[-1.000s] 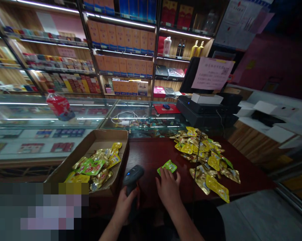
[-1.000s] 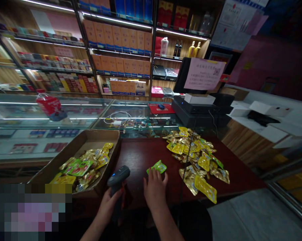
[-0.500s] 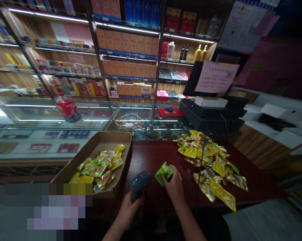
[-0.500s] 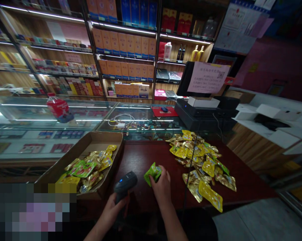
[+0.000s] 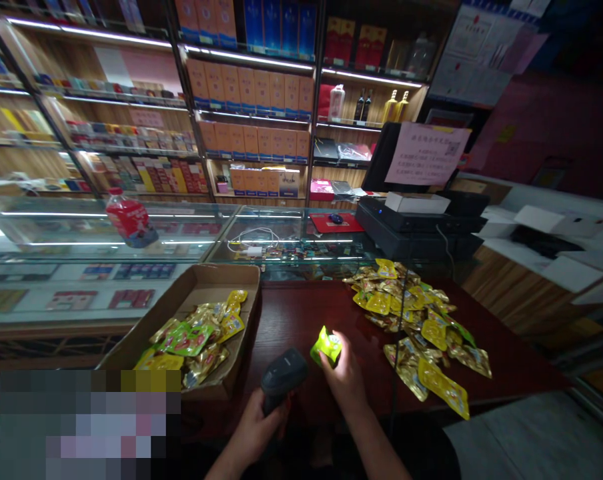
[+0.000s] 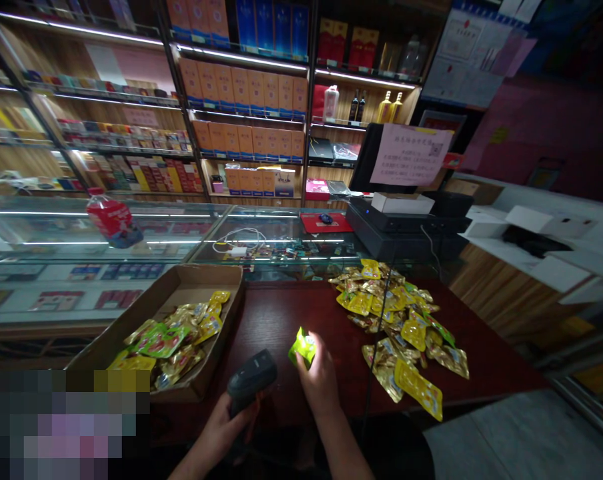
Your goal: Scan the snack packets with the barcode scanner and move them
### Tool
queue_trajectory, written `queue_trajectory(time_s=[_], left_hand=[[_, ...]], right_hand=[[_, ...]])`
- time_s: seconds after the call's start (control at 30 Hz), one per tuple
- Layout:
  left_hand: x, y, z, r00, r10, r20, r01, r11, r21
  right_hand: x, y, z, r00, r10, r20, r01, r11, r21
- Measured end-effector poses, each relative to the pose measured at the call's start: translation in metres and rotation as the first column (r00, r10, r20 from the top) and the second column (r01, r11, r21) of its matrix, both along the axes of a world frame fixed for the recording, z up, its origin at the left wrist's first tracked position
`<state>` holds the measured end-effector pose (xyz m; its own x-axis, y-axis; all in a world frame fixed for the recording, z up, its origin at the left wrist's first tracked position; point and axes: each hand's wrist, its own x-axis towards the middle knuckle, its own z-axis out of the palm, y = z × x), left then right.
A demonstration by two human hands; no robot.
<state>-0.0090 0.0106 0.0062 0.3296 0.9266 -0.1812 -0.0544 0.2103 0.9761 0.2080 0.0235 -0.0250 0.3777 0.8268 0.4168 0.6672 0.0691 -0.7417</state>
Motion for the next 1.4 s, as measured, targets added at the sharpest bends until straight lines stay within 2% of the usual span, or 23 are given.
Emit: queue_trajectory(time_s=[0.13,0.27,0.47,0.57,0.73,0.83,0.93,1.0,1.07,1.1,1.17,1.2,1.27,1.3,1.33,1.37,1.4], left_hand=[[-0.001,0.000,-0.002,1.000,0.005,0.006,-0.005,1.000,0.004],[-0.001,-0.001,-0.014,0.999,0.049,-0.021,-0.049,0.999,-0.009],[0.000,-0.002,-0.027,0.999,0.041,-0.036,-0.041,0.999,0.019],[-0.001,-0.002,-0.029,0.998,0.059,-0.010,-0.059,0.998,0.017],[-0.002,-0.004,-0.028,1.000,-0.004,0.026,0.004,1.000,0.012],[-0.002,-0.005,-0.029,0.999,0.027,0.041,-0.027,1.000,0.000],[0.000,-0.004,-0.031,0.995,0.084,0.055,-0.083,0.996,-0.022],[0.002,-0.003,-0.031,0.992,0.110,0.068,-0.107,0.994,-0.036],[0.003,0.000,-0.029,0.988,0.133,0.078,-0.130,0.990,-0.046],[0.004,0.000,-0.027,0.985,0.152,0.083,-0.148,0.988,-0.050],[0.003,0.002,-0.023,0.977,0.187,0.102,-0.183,0.982,-0.050],[0.002,0.002,-0.021,0.973,0.200,0.113,-0.196,0.980,-0.047],[0.001,0.003,-0.018,0.971,0.201,0.131,-0.199,0.980,-0.029],[0.001,0.003,-0.017,0.971,0.198,0.135,-0.198,0.980,-0.014],[0.000,0.004,-0.016,0.971,0.197,0.134,-0.199,0.980,0.000],[0.000,0.005,-0.015,0.971,0.204,0.127,-0.207,0.978,0.010],[0.000,0.006,-0.015,0.970,0.215,0.114,-0.218,0.976,0.015]], right_hand=[[0.000,0.000,-0.001,0.999,-0.014,0.032,0.014,1.000,-0.001],[-0.002,0.001,-0.001,0.993,-0.032,0.111,0.027,0.998,0.049],[-0.004,0.004,0.004,0.967,-0.007,0.256,-0.015,0.996,0.084],[-0.004,0.003,0.011,0.956,0.020,0.291,-0.035,0.998,0.046],[-0.006,-0.001,0.023,0.953,0.060,0.298,-0.051,0.998,-0.037],[-0.007,-0.005,0.026,0.952,0.070,0.298,-0.056,0.997,-0.055],[-0.007,-0.005,0.033,0.978,0.065,0.199,-0.056,0.997,-0.052],[-0.010,0.003,0.046,1.000,0.007,0.026,-0.006,0.998,-0.058],[-0.019,0.017,0.067,0.977,-0.019,-0.212,0.008,0.999,-0.053],[-0.028,0.026,0.080,0.943,0.018,-0.334,-0.030,0.999,-0.031],[-0.053,0.046,0.109,0.824,0.208,-0.527,-0.200,0.977,0.072],[-0.068,0.056,0.123,0.741,0.321,-0.590,-0.299,0.944,0.138],[-0.094,0.077,0.146,0.593,0.523,-0.612,-0.494,0.837,0.237],[-0.103,0.085,0.154,0.570,0.594,-0.568,-0.568,0.784,0.250],[-0.108,0.092,0.159,0.592,0.628,-0.505,-0.604,0.761,0.239],[-0.109,0.097,0.160,0.641,0.637,-0.428,-0.614,0.760,0.212],[-0.104,0.098,0.157,0.714,0.614,-0.337,-0.594,0.786,0.173]])
